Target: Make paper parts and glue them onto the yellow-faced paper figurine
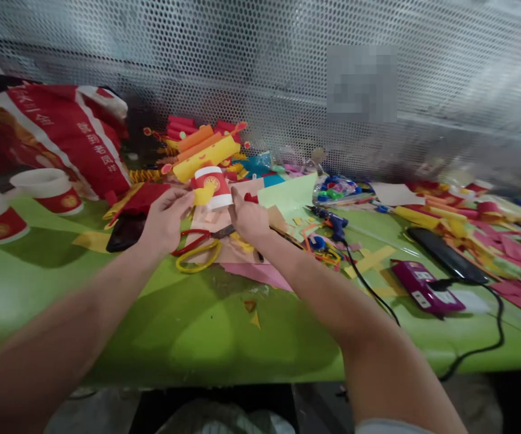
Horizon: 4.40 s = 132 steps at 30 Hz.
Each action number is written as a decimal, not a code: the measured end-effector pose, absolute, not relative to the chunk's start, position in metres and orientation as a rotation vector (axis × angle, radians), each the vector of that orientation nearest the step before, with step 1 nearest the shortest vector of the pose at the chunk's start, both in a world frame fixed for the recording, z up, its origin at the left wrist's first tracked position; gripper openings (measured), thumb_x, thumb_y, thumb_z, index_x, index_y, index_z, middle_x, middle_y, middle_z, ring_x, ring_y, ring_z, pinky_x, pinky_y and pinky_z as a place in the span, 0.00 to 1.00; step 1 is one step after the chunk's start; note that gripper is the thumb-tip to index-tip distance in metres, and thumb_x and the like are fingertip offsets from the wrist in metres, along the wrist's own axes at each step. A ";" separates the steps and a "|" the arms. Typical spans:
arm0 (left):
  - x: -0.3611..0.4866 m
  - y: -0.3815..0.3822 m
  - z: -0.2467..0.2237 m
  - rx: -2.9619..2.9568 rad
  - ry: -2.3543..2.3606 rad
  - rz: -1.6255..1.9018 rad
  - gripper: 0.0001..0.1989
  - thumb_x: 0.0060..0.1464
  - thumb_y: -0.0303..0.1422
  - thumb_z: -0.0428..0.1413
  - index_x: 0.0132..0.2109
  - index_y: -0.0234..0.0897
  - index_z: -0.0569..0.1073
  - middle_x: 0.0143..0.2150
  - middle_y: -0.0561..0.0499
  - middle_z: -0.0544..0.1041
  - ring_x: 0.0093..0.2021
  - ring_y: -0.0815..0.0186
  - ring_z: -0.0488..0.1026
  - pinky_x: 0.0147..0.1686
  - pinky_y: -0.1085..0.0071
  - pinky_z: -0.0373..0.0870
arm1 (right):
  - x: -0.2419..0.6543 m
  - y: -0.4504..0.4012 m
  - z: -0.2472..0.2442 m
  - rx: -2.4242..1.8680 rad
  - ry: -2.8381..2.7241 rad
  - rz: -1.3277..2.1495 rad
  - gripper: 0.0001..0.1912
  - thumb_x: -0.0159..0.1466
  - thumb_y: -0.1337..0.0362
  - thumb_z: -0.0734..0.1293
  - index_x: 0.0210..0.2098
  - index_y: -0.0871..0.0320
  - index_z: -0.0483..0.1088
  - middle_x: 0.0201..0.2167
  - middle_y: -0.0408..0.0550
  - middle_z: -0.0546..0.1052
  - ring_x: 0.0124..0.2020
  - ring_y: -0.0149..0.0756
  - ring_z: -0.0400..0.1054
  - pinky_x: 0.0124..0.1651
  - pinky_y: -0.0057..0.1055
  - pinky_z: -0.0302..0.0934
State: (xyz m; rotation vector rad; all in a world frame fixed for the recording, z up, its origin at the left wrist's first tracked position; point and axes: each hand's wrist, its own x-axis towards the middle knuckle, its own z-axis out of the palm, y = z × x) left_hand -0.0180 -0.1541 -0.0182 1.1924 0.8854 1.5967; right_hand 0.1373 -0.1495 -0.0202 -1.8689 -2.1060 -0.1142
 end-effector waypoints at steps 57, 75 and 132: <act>-0.032 -0.126 -0.048 2.096 1.431 1.165 0.08 0.46 0.36 0.56 0.26 0.36 0.72 0.28 0.52 0.77 0.29 0.68 0.71 0.31 0.73 0.65 | 0.147 -0.138 -0.070 -0.987 -1.741 0.671 0.16 0.54 0.49 0.67 0.27 0.56 0.66 0.28 0.45 0.73 0.33 0.35 0.68 0.39 0.35 0.64; -0.033 -0.119 -0.054 1.895 1.362 1.196 0.08 0.43 0.36 0.58 0.25 0.36 0.70 0.24 0.54 0.74 0.26 0.68 0.69 0.28 0.73 0.67 | 0.143 -0.125 -0.070 -1.146 -1.578 0.750 0.08 0.53 0.62 0.68 0.22 0.56 0.66 0.35 0.48 0.78 0.43 0.38 0.71 0.46 0.36 0.65; -0.030 -0.113 -0.056 1.719 1.123 1.256 0.22 0.46 0.38 0.61 0.47 0.31 0.75 0.47 0.44 0.78 0.48 0.57 0.74 0.51 0.61 0.68 | 0.139 -0.114 -0.069 -1.032 -1.302 0.880 0.21 0.43 0.63 0.73 0.34 0.56 0.63 0.35 0.47 0.76 0.39 0.37 0.71 0.45 0.38 0.66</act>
